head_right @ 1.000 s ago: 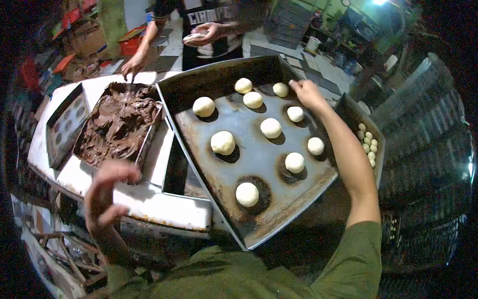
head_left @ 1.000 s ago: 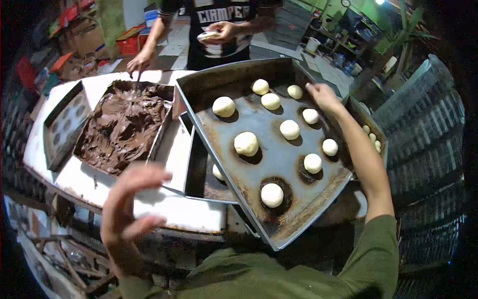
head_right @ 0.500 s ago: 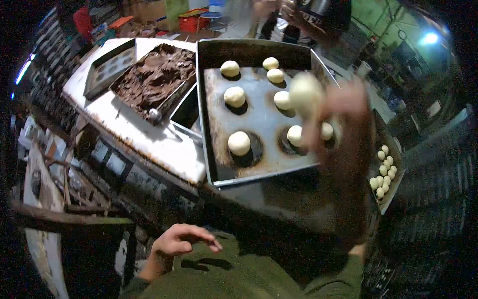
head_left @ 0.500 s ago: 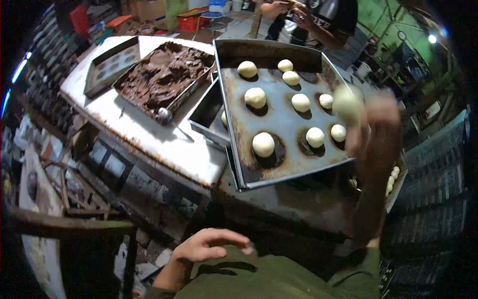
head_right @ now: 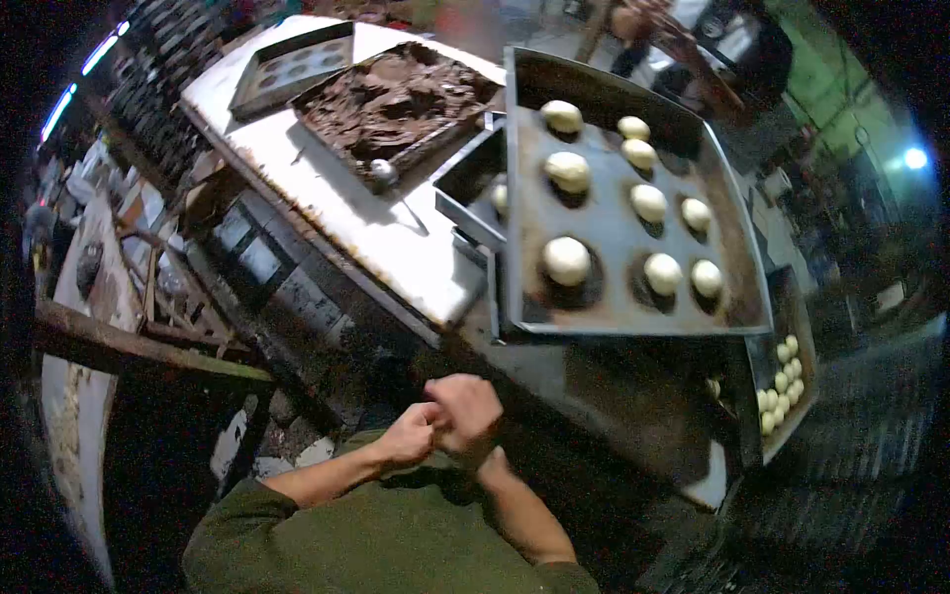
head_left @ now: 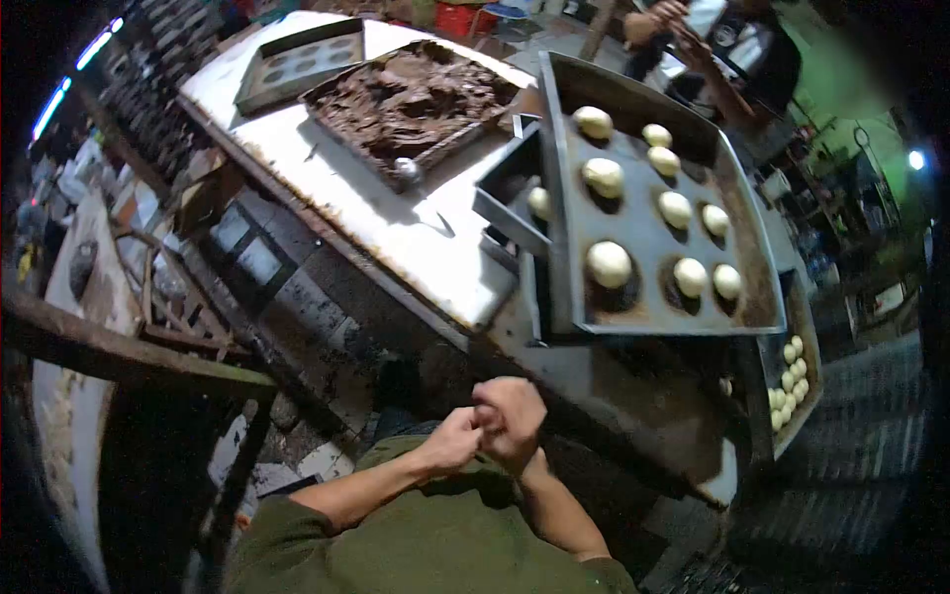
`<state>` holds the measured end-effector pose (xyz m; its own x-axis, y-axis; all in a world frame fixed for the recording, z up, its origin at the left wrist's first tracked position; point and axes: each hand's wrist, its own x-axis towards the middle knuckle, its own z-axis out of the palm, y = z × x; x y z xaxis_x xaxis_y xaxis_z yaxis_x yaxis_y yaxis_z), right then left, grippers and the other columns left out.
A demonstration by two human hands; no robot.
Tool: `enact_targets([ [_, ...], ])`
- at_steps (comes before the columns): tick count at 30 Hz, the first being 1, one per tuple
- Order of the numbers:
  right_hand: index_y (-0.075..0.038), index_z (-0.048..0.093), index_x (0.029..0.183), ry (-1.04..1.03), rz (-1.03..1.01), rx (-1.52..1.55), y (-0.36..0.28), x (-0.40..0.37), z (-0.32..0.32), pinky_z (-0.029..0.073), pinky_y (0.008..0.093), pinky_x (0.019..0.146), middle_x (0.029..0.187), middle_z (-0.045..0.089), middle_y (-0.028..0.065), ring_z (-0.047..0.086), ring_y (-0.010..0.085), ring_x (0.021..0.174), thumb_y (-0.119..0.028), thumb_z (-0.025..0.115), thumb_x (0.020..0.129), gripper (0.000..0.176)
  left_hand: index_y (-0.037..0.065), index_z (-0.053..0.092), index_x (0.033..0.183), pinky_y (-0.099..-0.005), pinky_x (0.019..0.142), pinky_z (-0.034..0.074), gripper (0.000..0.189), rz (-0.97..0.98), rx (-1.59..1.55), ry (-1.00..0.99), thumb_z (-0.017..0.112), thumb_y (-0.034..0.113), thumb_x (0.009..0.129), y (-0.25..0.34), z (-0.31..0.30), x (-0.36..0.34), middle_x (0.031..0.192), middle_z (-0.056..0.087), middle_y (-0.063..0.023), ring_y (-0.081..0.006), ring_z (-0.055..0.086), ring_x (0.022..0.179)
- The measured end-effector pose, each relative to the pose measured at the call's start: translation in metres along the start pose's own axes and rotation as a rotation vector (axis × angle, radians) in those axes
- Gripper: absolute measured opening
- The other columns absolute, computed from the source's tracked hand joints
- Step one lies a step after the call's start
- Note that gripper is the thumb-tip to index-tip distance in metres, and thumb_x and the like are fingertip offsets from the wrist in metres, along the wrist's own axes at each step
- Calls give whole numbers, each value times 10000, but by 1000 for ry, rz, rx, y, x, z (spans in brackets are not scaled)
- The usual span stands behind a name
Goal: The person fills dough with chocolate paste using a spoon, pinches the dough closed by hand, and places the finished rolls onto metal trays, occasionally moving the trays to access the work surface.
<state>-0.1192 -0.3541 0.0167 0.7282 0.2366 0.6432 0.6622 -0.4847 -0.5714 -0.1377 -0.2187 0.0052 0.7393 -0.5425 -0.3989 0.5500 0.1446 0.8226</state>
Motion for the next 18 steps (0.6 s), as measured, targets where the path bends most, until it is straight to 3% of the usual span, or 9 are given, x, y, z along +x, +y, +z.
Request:
enact_targets([
  [1,-36,591,926,24,65,53,13,10,22,461,373,703,869,610,121,591,296,767,-409,472,867,396,-27,504,1183,-286,854,447,391,15,64,-1,473,1,794,1,-17,2,1073,586,-91,-140,554,963],
  [3,-11,582,968,-63,430,387,15,42,66,436,332,767,935,590,106,566,235,855,-556,274,910,629,-78,421,1248,-315,912,423,469,40,-455,11,411,-17,784,38,-58,-16,1198,516,-144,-182,531,1058],
  [5,2,528,1097,-307,545,869,33,80,109,391,324,855,1064,554,94,515,198,974,-603,197,894,719,-111,328,1291,-364,1024,341,532,59,-761,-133,370,31,780,42,-123,-29,1265,442,-227,-290,459,1172],
  [6,7,489,1148,-224,515,816,56,92,138,351,325,923,1108,536,100,485,214,1043,-508,261,935,602,-115,318,1292,-375,1039,322,541,117,-851,-127,373,48,779,47,-150,-31,1268,437,-236,-303,446,1183],
  [8,29,353,1249,-61,727,85,87,142,184,304,419,1012,1263,422,215,401,324,1172,-413,500,882,594,-123,309,1287,-395,1059,296,553,273,-886,-34,377,78,777,76,-201,-25,1272,427,-251,-324,426,1199],
  [10,47,294,1275,21,535,-299,127,169,226,256,429,1043,1286,354,233,332,350,1214,-255,602,823,625,-114,336,1267,-391,1050,311,516,349,-1060,-112,402,56,785,107,-245,-16,1253,451,-229,-299,447,1180],
  [11,20,329,1255,47,467,-414,137,183,240,347,423,980,1193,414,205,412,323,1131,-174,573,838,521,-102,349,1263,-384,1038,331,487,406,-1062,-125,413,39,802,121,-261,-9,1241,464,-217,-283,462,1167],
  [14,-17,420,1169,9,540,-407,128,206,252,482,393,730,980,441,126,538,261,817,-60,436,892,281,-74,390,1240,-304,907,454,436,284,-633,199,530,4,834,148,-298,21,1150,541,-162,-207,551,1035],
  [18,5,510,1134,184,456,-230,65,234,265,444,295,685,872,584,112,555,177,753,-5,485,859,276,-39,434,1210,-241,788,458,419,366,-121,233,579,17,821,146,-319,63,1062,576,-69,-110,557,894],
])
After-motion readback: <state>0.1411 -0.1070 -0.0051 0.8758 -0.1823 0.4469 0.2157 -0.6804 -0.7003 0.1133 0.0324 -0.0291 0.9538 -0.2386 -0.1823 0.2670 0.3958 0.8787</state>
